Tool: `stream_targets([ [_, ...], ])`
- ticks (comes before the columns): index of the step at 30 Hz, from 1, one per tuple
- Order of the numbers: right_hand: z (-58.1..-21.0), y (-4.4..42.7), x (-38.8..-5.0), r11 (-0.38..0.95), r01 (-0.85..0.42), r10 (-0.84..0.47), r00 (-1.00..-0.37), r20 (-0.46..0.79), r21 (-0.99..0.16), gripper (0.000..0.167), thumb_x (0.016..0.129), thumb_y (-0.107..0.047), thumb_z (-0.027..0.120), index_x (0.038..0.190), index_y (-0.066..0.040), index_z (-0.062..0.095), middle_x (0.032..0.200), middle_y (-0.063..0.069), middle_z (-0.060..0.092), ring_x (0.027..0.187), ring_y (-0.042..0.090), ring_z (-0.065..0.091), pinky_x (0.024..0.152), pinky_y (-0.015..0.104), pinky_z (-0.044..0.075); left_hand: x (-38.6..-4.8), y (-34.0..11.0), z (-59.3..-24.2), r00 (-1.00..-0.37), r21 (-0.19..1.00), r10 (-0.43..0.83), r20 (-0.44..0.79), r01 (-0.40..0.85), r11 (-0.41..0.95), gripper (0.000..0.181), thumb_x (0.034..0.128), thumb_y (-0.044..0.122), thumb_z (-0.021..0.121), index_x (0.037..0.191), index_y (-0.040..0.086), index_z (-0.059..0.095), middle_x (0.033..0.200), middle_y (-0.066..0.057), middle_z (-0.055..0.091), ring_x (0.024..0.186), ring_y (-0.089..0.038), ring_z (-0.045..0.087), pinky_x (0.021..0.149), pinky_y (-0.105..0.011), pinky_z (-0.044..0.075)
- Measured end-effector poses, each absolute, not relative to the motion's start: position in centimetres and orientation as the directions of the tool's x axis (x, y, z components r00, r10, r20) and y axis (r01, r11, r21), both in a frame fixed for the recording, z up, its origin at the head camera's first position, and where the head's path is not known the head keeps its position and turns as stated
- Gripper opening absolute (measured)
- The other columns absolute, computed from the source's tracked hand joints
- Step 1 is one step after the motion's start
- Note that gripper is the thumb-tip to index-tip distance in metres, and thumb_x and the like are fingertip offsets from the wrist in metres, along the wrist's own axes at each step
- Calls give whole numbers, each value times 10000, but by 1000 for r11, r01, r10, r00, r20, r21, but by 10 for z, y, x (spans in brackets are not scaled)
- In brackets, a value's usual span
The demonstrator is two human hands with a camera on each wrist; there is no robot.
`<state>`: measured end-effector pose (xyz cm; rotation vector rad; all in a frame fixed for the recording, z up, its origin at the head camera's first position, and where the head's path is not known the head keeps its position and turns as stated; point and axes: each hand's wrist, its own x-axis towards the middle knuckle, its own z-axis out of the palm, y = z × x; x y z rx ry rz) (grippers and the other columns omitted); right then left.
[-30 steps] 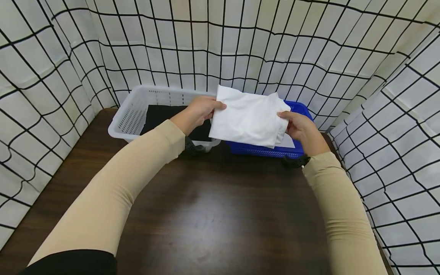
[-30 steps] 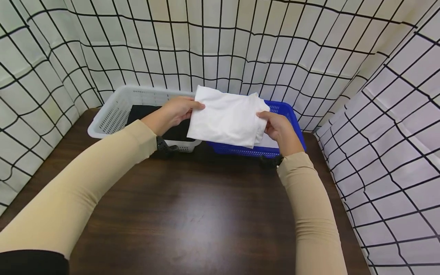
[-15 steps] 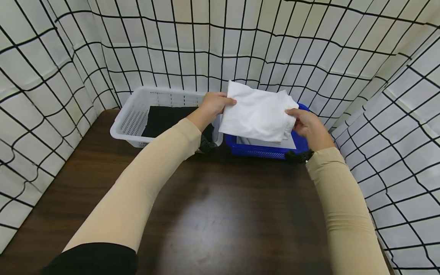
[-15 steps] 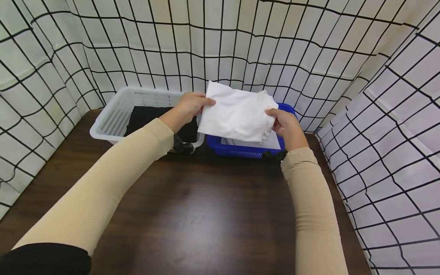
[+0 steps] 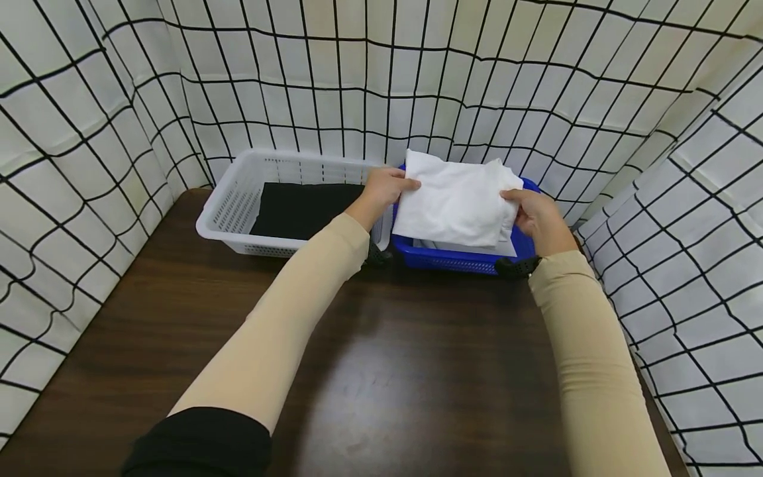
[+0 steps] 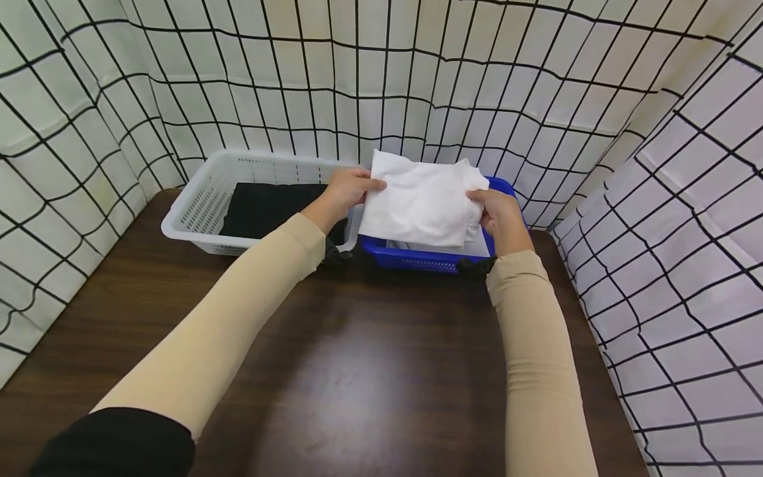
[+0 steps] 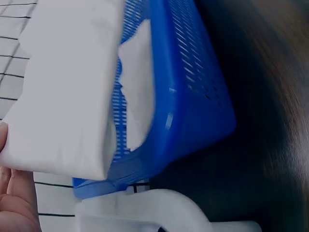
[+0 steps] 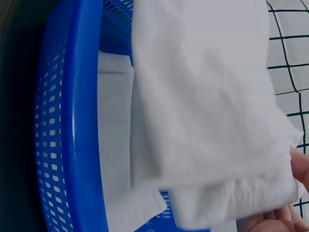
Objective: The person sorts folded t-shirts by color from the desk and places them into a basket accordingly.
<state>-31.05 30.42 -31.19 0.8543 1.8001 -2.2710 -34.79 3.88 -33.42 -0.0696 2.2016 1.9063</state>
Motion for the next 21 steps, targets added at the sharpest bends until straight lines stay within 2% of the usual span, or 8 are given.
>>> stream_targets([
  [3, -314, 305, -314, -279, 417, 297, -819, -491, -865, 247, 895, 50, 647, 1074, -77, 533, 674, -59, 636, 583, 70, 642, 560, 187, 559, -349, 45, -337, -971, 962, 129, -201, -171, 215, 441, 905, 193, 739, 1303, 32, 639, 1329, -124, 638, 1162, -240, 622, 1028, -356, 514],
  [5, -315, 305, -315, -254, 420, 309, -818, -484, -871, 307, 912, 36, 634, 1186, -77, 553, 667, -70, 627, 589, 57, 631, 554, 177, 547, -349, 48, -339, -972, 957, 135, -192, -156, 244, 441, 908, 194, 736, 1307, 33, 637, 1348, -114, 627, 1201, -242, 605, 1050, -358, 500],
  [7, -316, 305, -316, -209, 426, 322, -820, -474, -880, 438, 928, 7, 629, 1343, -103, 537, 772, -82, 627, 614, 39, 618, 559, 161, 535, -349, 50, -339, -974, 957, 137, -180, -141, 255, 434, 909, 186, 733, 1303, 31, 639, 1351, -112, 626, 1208, -241, 603, 1054, -359, 498],
  [9, -316, 303, -318, -185, 421, 341, -820, -460, -888, 558, 939, -10, 621, 1463, -141, 481, 977, -53, 657, 701, 34, 620, 587, 146, 530, -350, 52, -340, -978, 958, 136, -157, -118, 262, 415, 910, 175, 729, 1286, 18, 648, 1346, -118, 630, 1211, -243, 599, 1059, -365, 494],
  [11, -317, 302, -318, -168, 421, 378, -807, -453, -891, 609, 935, -19, 635, 1499, -167, 458, 1214, -20, 645, 854, 47, 632, 664, 135, 538, -350, 54, -343, -982, 956, 131, -136, -95, 278, 399, 908, 170, 730, 1264, 6, 658, 1335, -125, 637, 1210, -248, 600, 1057, -373, 495],
  [14, -321, 300, -319, -144, 422, 419, -794, -441, -895, 620, 927, -12, 643, 1496, -181, 463, 1502, -10, 508, 1172, 99, 589, 915, 171, 533, -348, 58, -349, -983, 953, 128, -130, -88, 289, 376, 909, 160, 727, 1241, -7, 667, 1310, -135, 652, 1186, -253, 608, 1044, -382, 503],
  [17, -328, 300, -319, -81, 418, 447, -796, -408, -905, 611, 932, -20, 638, 1495, -182, 463, 1563, 16, 437, 1349, 142, 487, 1114, 262, 433, -344, 62, -356, -982, 943, 127, -136, -89, 319, 360, 912, 172, 725, 1229, 8, 677, 1281, -126, 667, 1098, -238, 622, 990, -382, 531],
  [21, -336, 299, -318, 12, 398, 498, -798, -340, -917, 579, 924, -53, 657, 1471, -163, 501, 1546, 49, 456, 1343, 182, 483, 1146, 333, 412, -338, 68, -365, -987, 925, 116, -112, -61, 375, 311, 914, 179, 723, 1180, 20, 700, 1210, -114, 691, 941, -188, 591, 866, -349, 547],
])
